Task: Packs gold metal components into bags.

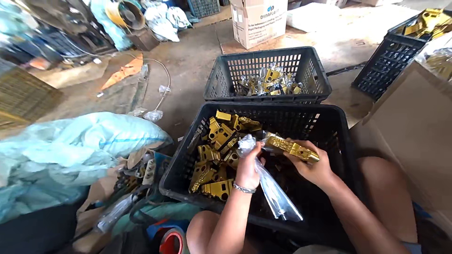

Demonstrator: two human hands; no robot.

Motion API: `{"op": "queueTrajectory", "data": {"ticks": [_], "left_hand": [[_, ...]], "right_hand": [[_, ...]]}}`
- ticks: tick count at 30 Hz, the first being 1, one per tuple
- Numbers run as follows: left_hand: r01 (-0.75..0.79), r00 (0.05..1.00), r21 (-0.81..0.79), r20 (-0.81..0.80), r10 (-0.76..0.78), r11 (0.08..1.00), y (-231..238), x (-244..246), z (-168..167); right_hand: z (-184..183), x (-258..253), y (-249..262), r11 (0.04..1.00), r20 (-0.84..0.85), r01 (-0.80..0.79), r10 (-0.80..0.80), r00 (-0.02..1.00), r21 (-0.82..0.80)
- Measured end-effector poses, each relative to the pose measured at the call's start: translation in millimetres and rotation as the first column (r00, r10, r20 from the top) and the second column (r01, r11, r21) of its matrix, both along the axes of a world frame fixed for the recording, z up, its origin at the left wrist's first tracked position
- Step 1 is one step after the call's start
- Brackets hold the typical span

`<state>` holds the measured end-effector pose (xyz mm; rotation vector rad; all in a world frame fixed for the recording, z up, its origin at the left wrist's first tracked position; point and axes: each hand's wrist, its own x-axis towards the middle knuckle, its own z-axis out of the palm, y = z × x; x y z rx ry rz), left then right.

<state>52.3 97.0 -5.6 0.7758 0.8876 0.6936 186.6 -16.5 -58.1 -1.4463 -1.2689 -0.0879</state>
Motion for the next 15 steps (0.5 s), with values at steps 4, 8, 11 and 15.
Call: {"op": "queueTrajectory", "data": {"ticks": [4,8,11,15], "left_hand": [[0.137,0.988,0.334,-0.116,-0.104,0.933,-28.4,1.2,-8.7],[0.288,0.957,0.442,-0.17,-0.236,0.849,-25.1,-0.2,-18.4],[0.417,0.909,0.463,-0.2,-0.366,0.782,-27.4,-3.7,-18.1],[0.253,0.958,0.392,-0.226,-0.174,0.884,-7.0,-5.7,-17.4]], "right_hand": [[5.4,-2.3,2.8,0.948,-0.049,0.059,-0.078,0.996,-0.312],[31.9,-4.6,-4.8,0.924,-0.946,-0.339,-0.063,0.318,-0.176],[20.6,2.2,-2.6,0.969,-0.834,-0.194,-0.022,0.552,-0.154],[34.7,43.8,-5.2,0.574,-0.279,-0.317,0.156,0.947,-0.755]]}}
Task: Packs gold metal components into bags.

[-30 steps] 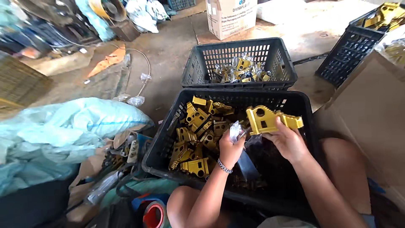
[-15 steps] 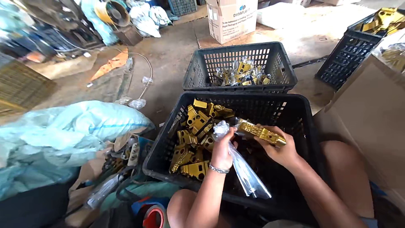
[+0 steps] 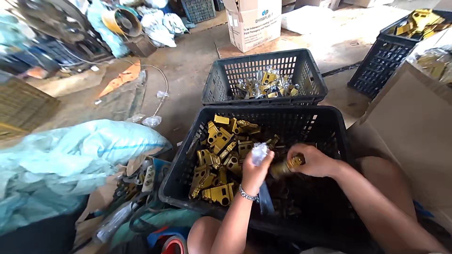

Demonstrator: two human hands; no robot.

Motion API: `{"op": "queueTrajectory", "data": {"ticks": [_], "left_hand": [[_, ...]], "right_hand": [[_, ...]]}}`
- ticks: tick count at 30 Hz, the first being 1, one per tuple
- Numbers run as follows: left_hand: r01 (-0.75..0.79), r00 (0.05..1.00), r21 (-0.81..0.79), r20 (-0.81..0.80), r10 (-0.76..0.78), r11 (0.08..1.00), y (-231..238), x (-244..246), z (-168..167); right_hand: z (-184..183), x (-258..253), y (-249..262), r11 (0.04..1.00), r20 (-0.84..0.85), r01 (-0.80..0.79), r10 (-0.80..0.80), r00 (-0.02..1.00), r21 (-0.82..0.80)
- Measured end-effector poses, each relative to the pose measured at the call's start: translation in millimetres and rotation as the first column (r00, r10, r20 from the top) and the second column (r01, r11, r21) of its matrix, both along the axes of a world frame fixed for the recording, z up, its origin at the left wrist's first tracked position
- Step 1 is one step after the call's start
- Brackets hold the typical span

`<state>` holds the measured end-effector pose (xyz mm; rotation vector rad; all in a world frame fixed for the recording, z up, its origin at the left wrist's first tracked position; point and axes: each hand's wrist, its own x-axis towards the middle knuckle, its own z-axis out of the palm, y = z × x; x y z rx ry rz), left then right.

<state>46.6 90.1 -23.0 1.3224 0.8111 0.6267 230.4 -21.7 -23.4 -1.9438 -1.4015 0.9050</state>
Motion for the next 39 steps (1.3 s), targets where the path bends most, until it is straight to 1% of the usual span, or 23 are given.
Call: {"op": "queueTrajectory", "data": {"ticks": [1,2,4,6,7,10,12,13,15,17,18,20,21,23,25,26,27,29,31,32,35,37,39], "left_hand": [[-0.058,0.998,-0.065,0.016,0.059,0.996,7.8,-1.7,1.8],[-0.081,0.996,-0.134,0.031,0.085,0.988,14.2,-4.2,4.5],[-0.052,0.993,-0.261,0.085,0.076,0.964,20.8,-6.4,7.5],[0.055,0.996,-0.269,0.084,-0.033,0.962,16.2,-7.3,4.5],[0.115,0.993,-0.217,0.04,-0.109,0.969,11.8,-6.8,1.7],[0.143,0.987,0.056,-0.084,-0.138,0.988,-2.0,0.6,-13.4],[0.091,0.995,0.207,-0.047,-0.083,0.974,-11.1,4.7,-24.5],[0.083,0.996,0.178,0.025,-0.089,0.98,-14.3,6.3,-24.4],[0.148,0.982,-0.07,0.126,-0.139,0.986,-19.6,6.3,-11.9],[0.239,0.97,-0.259,0.118,-0.215,0.936,-16.4,2.8,2.5],[0.23,0.973,-0.223,0.036,-0.228,0.947,-11.0,2.3,5.7],[0.167,0.954,0.192,-0.281,-0.109,0.967,5.3,4.0,0.6],[0.202,0.903,0.448,-0.429,0.011,0.871,15.8,1.3,-3.7],[0.242,0.835,0.661,-0.515,0.195,0.71,36.7,-6.4,-7.7],[0.15,0.898,0.627,-0.409,0.159,0.764,44.1,-13.6,-7.6],[0.143,0.959,0.495,-0.284,0.004,0.857,37.6,-15.1,-6.7],[0.223,0.974,0.302,-0.11,-0.198,0.927,26.0,-13.9,-4.8],[0.42,0.89,0.062,0.169,-0.424,0.906,4.5,-4.1,-7.4],[0.344,0.924,0.106,0.137,-0.356,0.933,5.1,-2.3,-9.6],[0.24,0.963,0.235,0.064,-0.262,0.942,12.6,-3.7,-11.7],[0.031,0.999,0.66,-0.051,0.004,0.751,39.6,-3.3,-25.7],[0.002,0.992,0.617,-0.098,0.074,0.787,42.7,-4.4,-30.5],[0.07,0.997,0.309,-0.051,-0.057,0.949,36.4,-3.7,-23.9]], "right_hand": [[12.9,7.9,5.1,0.979,0.077,-0.125,0.139,0.987,-0.162],[23.6,14.0,7.6,0.97,0.139,-0.16,0.187,0.972,-0.185],[37.6,25.7,6.5,0.985,0.284,0.005,-0.055,0.957,0.174],[37.8,30.1,16.8,0.796,0.288,0.13,-0.359,0.888,0.591],[35.9,26.5,21.4,0.76,0.253,0.135,-0.371,0.894,0.635],[15.5,-6.5,21.0,0.93,-0.052,0.091,-0.077,0.996,0.356],[-1.2,-22.0,15.5,0.964,-0.245,0.053,0.013,0.969,0.26],[-5.9,-25.3,11.9,0.959,-0.317,0.088,0.002,0.948,0.271],[-7.5,-28.3,3.0,0.956,-0.481,0.16,-0.023,0.876,0.245],[-6.5,-28.0,-5.5,0.977,-0.592,0.137,-0.013,0.806,0.165],[-5.4,-25.2,-9.0,0.984,-0.612,0.128,-0.027,0.79,0.123],[-2.1,-20.1,-11.8,0.984,-0.603,0.168,-0.095,0.792,0.065],[-2.0,-19.2,-11.8,0.976,-0.613,0.207,-0.122,0.781,0.069],[-1.9,-19.9,-10.3,0.943,-0.668,0.309,-0.153,0.728,0.122],[2.1,-21.4,-7.7,0.927,-0.693,0.35,-0.166,0.702,0.133],[4.0,-22.6,-5.9,0.942,-0.672,0.308,-0.143,0.727,0.132],[5.6,-24.4,-3.0,0.967,-0.626,0.214,-0.084,0.775,0.135],[11.5,-27.1,6.6,0.986,-0.489,-0.035,0.112,0.865,0.164],[13.8,-17.9,15.1,0.972,-0.349,-0.134,0.196,0.916,0.194],[11.7,-10.2,19.1,0.969,-0.308,-0.096,0.166,0.937,0.228],[10.0,10.8,35.2,0.937,-0.347,0.186,-0.077,0.935,0.295],[15.6,13.6,43.3,0.895,-0.393,0.379,-0.269,0.879,0.235],[12.3,6.5,42.4,0.935,-0.319,0.226,-0.133,0.938,0.273]]}}
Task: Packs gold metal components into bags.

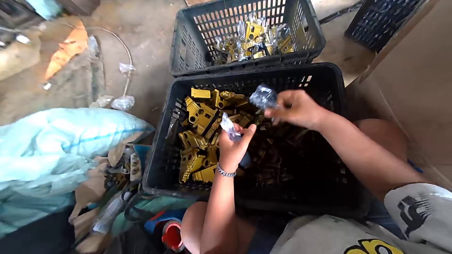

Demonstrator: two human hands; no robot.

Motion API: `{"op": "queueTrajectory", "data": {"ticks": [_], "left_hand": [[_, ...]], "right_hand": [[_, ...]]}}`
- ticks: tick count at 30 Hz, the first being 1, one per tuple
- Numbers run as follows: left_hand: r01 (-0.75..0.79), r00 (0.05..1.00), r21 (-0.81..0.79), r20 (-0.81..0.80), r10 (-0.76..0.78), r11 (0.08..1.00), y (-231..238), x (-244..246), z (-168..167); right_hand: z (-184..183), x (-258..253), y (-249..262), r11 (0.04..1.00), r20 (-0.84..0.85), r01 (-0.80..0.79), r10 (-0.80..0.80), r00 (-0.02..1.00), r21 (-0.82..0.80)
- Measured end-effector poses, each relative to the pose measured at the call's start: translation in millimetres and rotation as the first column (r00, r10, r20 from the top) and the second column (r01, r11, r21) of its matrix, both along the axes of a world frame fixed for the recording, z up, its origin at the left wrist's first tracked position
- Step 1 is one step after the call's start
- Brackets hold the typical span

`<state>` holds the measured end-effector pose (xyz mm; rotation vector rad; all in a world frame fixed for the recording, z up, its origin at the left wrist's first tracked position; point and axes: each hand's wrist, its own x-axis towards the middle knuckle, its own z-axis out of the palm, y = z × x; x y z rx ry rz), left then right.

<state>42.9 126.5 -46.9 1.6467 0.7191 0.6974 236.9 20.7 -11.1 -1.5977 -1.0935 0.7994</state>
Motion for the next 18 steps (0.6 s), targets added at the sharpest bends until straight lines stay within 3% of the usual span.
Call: {"op": "queueTrajectory", "data": {"ticks": [2,4,7,8,10,11,12,13,14,16,18], "left_hand": [[0.154,0.985,-0.238,0.109,-0.132,0.959,-9.5,4.2,7.0],[0.21,0.97,-0.162,0.158,-0.185,0.964,-12.6,7.9,7.8],[0.029,0.998,0.151,0.042,-0.035,0.988,1.4,1.8,4.3],[-0.04,0.999,0.202,0.025,0.035,0.979,6.0,1.3,0.0],[-0.116,0.992,0.234,-0.011,0.122,0.965,7.0,2.9,-6.1],[-0.123,0.991,0.213,-0.025,0.131,0.969,5.7,3.8,-7.3],[-0.127,0.991,0.172,-0.023,0.133,0.977,3.9,4.5,-7.5],[-0.142,0.99,0.131,0.0,0.143,0.981,2.3,5.9,-7.1],[-0.157,0.988,0.102,0.03,0.154,0.982,0.9,6.8,-6.1],[-0.138,0.988,0.094,0.085,0.13,0.986,0.2,3.5,-3.7],[-0.127,0.986,0.135,0.126,0.11,0.983,5.8,1.5,-0.9]], "right_hand": [[-7.9,-14.7,0.6,0.948,0.035,-0.317,0.318,0.947,-0.042],[-4.8,-16.2,5.3,0.858,-0.036,-0.505,0.504,0.863,-0.092],[-4.9,15.0,14.9,0.93,-0.129,-0.363,0.367,0.921,0.054],[-11.3,26.4,20.8,0.954,-0.148,-0.296,0.3,0.942,0.048],[-46.5,44.0,30.7,0.95,0.029,-0.285,0.291,0.956,-0.125],[-70.8,48.8,32.6,0.907,0.173,-0.283,0.347,0.922,-0.311],[-90.1,48.9,32.7,0.781,0.262,-0.236,0.453,0.852,-0.578],[-112.5,47.4,30.3,0.59,0.298,-0.146,0.588,0.751,-0.794],[-139.9,48.3,23.9,0.439,0.293,-0.055,0.682,0.671,-0.897],[-187.2,56.8,6.7,0.356,0.292,0.007,0.756,0.586,-0.935],[-187.5,58.7,4.9,0.359,0.306,0.015,0.773,0.556,-0.933]]}}
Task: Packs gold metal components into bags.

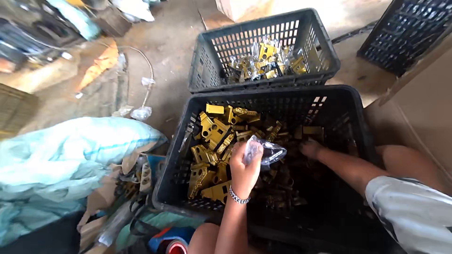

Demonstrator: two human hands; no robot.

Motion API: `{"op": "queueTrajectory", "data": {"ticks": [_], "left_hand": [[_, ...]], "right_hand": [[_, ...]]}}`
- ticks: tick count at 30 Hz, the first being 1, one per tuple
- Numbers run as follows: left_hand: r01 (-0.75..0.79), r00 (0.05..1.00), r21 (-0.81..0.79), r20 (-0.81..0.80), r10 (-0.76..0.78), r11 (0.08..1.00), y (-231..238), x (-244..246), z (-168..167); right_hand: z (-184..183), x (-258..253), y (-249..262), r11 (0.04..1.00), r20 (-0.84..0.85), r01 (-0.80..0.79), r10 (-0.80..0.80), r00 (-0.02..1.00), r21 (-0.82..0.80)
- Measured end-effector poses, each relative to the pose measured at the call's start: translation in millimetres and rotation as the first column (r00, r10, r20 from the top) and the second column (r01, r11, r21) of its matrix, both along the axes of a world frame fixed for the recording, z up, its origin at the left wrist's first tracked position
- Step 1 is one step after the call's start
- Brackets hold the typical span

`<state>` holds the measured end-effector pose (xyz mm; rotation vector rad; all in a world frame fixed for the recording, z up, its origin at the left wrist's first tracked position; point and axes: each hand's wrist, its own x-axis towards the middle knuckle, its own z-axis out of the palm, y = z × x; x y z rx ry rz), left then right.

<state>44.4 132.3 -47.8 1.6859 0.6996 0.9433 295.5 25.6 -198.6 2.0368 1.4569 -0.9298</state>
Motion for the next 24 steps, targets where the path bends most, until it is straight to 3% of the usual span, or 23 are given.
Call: {"op": "queueTrajectory", "data": {"ticks": [3,5,6,7,8,9,10,11,12,14,16,17,18,19,21,22,24], "left_hand": [[-0.098,0.992,-0.012,-0.086,0.097,0.995,-4.8,1.8,-2.3],[-0.143,0.976,-0.019,-0.167,0.138,0.99,-1.0,5.9,-1.5],[-0.147,0.97,0.003,-0.196,0.144,0.989,-0.6,6.8,-2.3],[-0.137,0.966,0.034,-0.214,0.141,0.99,-1.5,7.1,-3.1],[-0.118,0.966,0.072,-0.225,0.131,0.99,-2.2,7.2,-4.1],[-0.086,0.965,0.105,-0.237,0.109,0.991,-2.9,7.5,-4.0],[-0.047,0.961,0.12,-0.264,0.078,0.992,-4.7,7.9,-3.2],[-0.003,0.954,0.112,-0.299,0.036,0.994,-8.0,7.8,-2.6],[0.034,0.945,0.09,-0.326,-0.003,0.995,-12.1,7.8,-1.5],[0.055,0.948,-0.041,-0.311,-0.065,0.998,-22.3,8.8,2.9],[0.009,0.978,-0.339,-0.191,-0.079,0.941,-33.5,12.5,11.2],[-0.02,0.992,-0.5,-0.117,-0.045,0.866,-36.5,14.1,16.2],[-0.031,0.999,-0.632,-0.049,0.0,0.774,-36.2,15.6,21.3],[-0.013,0.999,-0.729,0.019,0.039,0.684,-33.6,16.3,25.8],[0.051,0.987,-0.82,0.129,0.099,0.57,-27.6,14.1,31.0],[0.073,0.979,-0.838,0.164,0.123,0.541,-23.9,10.7,32.9],[0.065,0.976,-0.846,0.163,0.141,0.529,-12.9,5.0,36.3]], "right_hand": [[49.3,-1.2,3.4,0.997,-0.042,0.08,-0.08,0.996,0.006],[91.7,9.4,11.0,0.947,-0.141,0.229,-0.201,0.969,0.224],[109.6,11.3,5.5,0.837,-0.244,0.351,-0.268,0.932,0.42],[123.9,6.6,-4.9,0.613,-0.393,0.502,-0.316,0.863,0.61],[138.5,-4.5,-16.1,0.324,-0.585,0.661,-0.308,0.75,0.677],[152.2,-19.0,-26.3,0.065,-0.79,0.815,-0.211,0.576,0.576],[163.1,-34.0,-35.1,-0.072,-0.942,0.94,-0.013,0.334,0.334],[167.7,-47.3,-43.5,-0.066,-0.981,0.994,0.171,0.094,0.084],[165.7,-58.8,-49.8,0.001,-0.961,0.998,0.268,-0.066,-0.069],[157.9,-80.4,-54.1,0.098,-0.943,0.98,0.269,-0.195,-0.174],[155.4,-98.9,-51.1,0.135,-0.95,0.97,0.213,-0.228,-0.203],[155.7,-106.8,-48.5,0.12,-0.954,0.975,0.213,-0.211,-0.189],[155.4,-113.5,-46.5,0.085,-0.962,0.99,0.241,-0.126,-0.109],[153.9,-118.8,-45.5,0.04,-0.96,0.998,0.276,0.045,0.058],[144.7,-124.2,-45.1,-0.034,-0.781,0.837,0.338,0.524,0.547],[140.2,-122.3,-46.0,-0.034,-0.63,0.691,0.382,0.677,0.722],[136.0,-113.0,-49.0,-0.015,-0.46,0.504,0.386,0.8,0.864]]}}
